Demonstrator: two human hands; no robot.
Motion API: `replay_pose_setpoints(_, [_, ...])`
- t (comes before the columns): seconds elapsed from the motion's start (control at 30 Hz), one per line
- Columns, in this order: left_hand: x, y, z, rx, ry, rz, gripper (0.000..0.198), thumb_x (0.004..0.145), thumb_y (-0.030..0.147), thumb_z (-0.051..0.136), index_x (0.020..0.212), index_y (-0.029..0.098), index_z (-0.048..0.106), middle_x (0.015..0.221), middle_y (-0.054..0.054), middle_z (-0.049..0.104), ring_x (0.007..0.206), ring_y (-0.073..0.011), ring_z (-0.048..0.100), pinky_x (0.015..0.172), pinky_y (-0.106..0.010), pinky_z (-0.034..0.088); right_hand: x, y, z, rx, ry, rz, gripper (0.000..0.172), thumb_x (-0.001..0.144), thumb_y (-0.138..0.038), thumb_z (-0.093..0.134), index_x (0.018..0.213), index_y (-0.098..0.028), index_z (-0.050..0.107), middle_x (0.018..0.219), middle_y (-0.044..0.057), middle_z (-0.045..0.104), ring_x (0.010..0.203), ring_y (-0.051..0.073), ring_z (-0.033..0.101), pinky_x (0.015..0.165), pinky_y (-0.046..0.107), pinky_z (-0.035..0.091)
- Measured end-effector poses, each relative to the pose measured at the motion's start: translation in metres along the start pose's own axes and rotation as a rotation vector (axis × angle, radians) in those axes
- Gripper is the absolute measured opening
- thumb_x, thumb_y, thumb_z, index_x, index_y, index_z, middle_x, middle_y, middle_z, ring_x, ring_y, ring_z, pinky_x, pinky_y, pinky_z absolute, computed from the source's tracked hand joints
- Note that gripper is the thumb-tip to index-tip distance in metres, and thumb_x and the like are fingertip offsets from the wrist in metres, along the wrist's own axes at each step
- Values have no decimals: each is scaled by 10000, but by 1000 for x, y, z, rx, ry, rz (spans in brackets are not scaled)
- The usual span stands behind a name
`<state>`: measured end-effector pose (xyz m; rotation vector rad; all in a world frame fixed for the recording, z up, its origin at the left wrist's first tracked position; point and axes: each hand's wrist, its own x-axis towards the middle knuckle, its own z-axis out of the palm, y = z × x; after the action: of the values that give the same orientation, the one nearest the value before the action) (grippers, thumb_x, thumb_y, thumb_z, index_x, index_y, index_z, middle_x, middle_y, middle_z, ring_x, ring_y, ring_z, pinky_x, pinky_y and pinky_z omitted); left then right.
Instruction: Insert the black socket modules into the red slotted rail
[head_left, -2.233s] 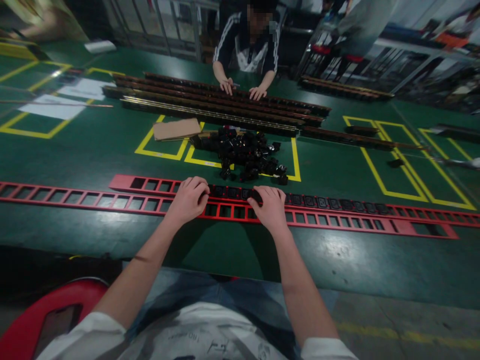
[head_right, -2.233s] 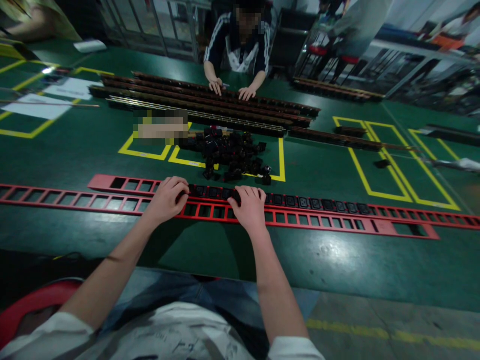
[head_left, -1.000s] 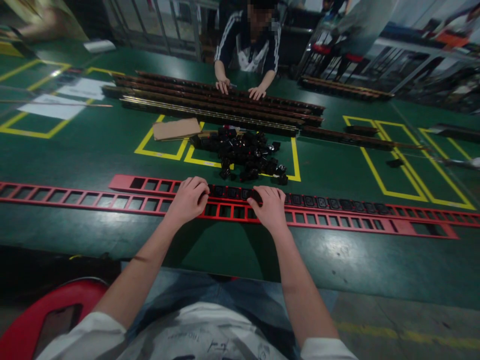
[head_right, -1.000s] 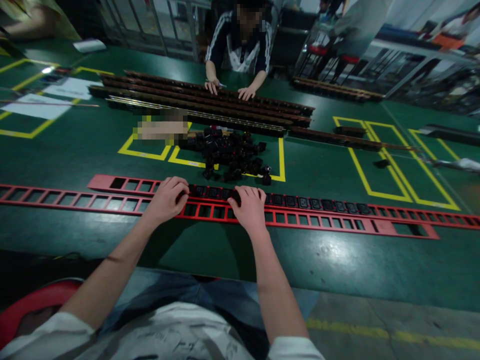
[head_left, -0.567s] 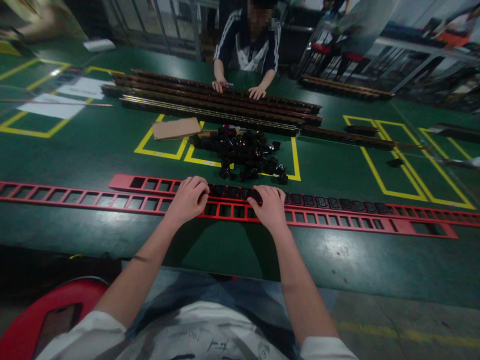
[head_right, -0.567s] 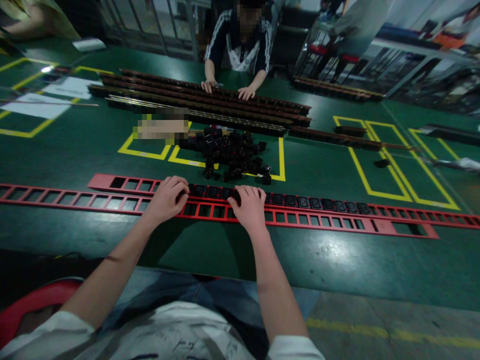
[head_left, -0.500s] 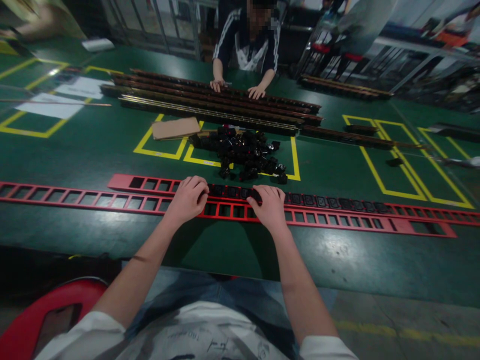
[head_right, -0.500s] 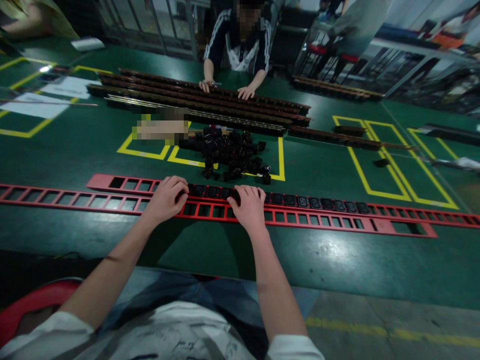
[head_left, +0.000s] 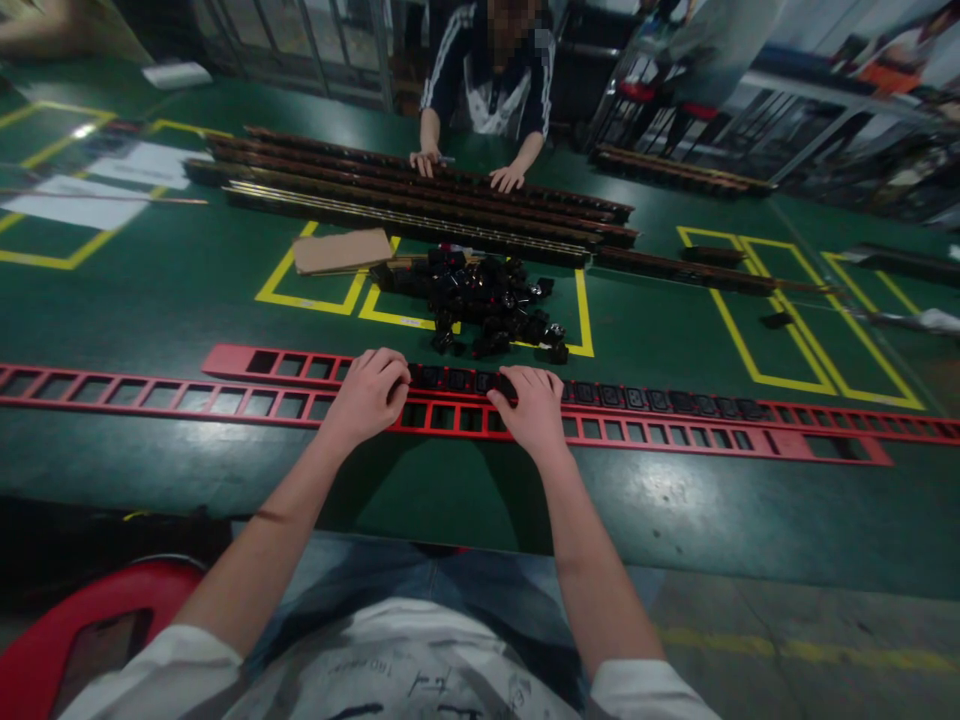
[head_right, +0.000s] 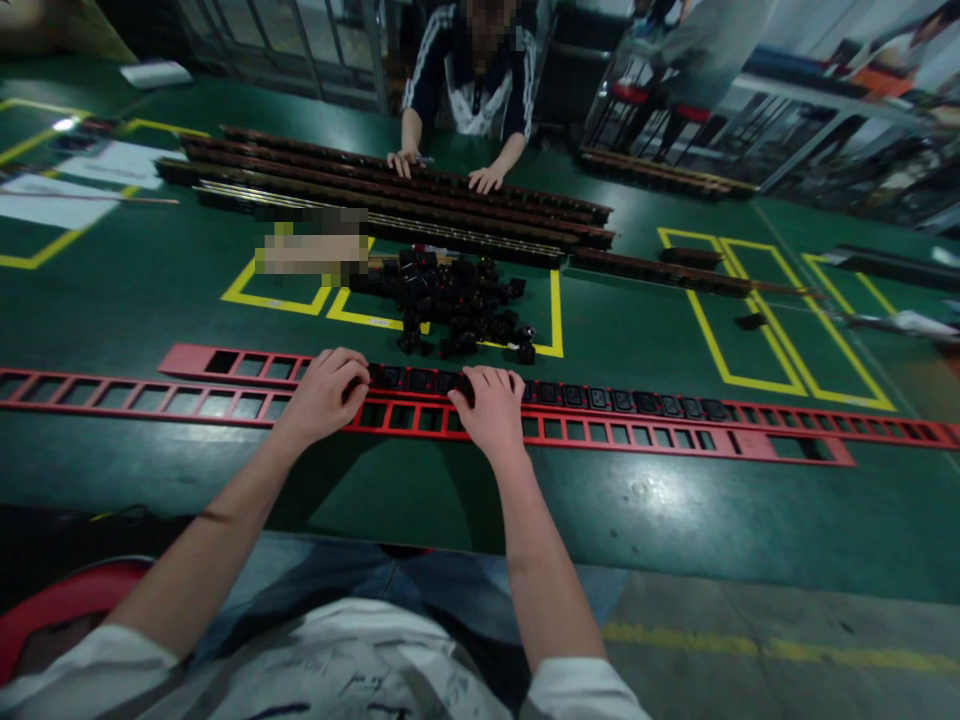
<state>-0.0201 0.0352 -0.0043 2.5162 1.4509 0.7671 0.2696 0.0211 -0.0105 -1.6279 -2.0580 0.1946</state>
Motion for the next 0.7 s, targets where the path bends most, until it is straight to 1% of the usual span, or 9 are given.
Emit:
replay_pose_setpoints(0.43, [0, 0, 0, 11, 10, 12, 81, 924, 136, 517, 915, 198, 568, 1100, -101, 628, 1035, -273, 562, 909, -457, 484, 0, 0, 0, -11, -4, 3, 326, 991, -390, 590, 1252, -216, 677, 1256, 87, 717, 1221, 283, 594, 1110, 499, 315])
replay_pose_setpoints(0.7, [0, 1, 0, 4, -4, -3, 84, 923, 142, 521, 913, 202, 580, 1100, -102, 633, 1034, -274, 564, 916, -466, 484, -1, -1, -1, -14, -14, 9, 325, 1004, -395, 559, 1252, -221, 677, 1265, 96, 711, 1231, 284, 588, 1114, 494, 307])
